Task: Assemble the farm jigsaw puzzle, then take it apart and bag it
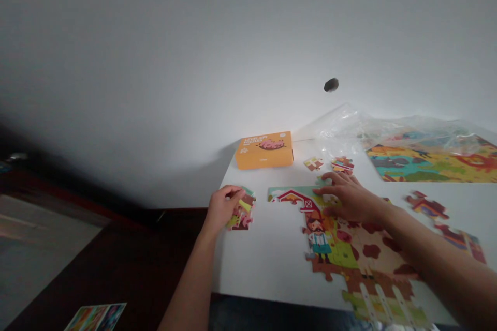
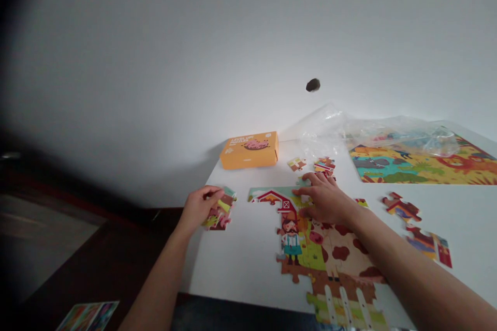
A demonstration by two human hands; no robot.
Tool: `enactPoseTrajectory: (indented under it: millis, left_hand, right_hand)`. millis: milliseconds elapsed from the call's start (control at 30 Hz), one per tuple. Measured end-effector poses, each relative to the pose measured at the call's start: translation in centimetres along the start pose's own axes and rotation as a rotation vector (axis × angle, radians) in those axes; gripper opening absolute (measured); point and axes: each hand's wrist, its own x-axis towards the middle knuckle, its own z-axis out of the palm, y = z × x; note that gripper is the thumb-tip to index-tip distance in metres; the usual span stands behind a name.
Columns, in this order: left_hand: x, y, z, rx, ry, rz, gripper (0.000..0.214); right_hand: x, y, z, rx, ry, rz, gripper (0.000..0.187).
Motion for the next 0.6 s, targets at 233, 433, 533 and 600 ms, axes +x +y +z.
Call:
enactPoseTrajectory:
  millis: [233,433,533,600]
  left_hand:
    - [-1.1,2.0,0.9,-0.304,0.029,-0.173,0.041]
    - [-1.5,1.9,-0.8,-0.479,0.314,-0.232,0.053]
    - [-2.3,2.2,0.3,-0.422,0.231,-0.21,0.043]
    - [-2.7,2.7,1.5,-0.208,0.055,-0.132,0.029]
  right_hand:
    - [0.0,0.0,-0.1,0.006,-0.006,0.008,0.048]
    - [0.0,0.0,-0.3,0.021,-0.014,0.03,0.049]
    - [0.0,0.0,-0.3,0.021,-0.013,0.028,0.049]
    - [0.0,0.0,-0.3,0.019,-0.013,0.024,0.048]
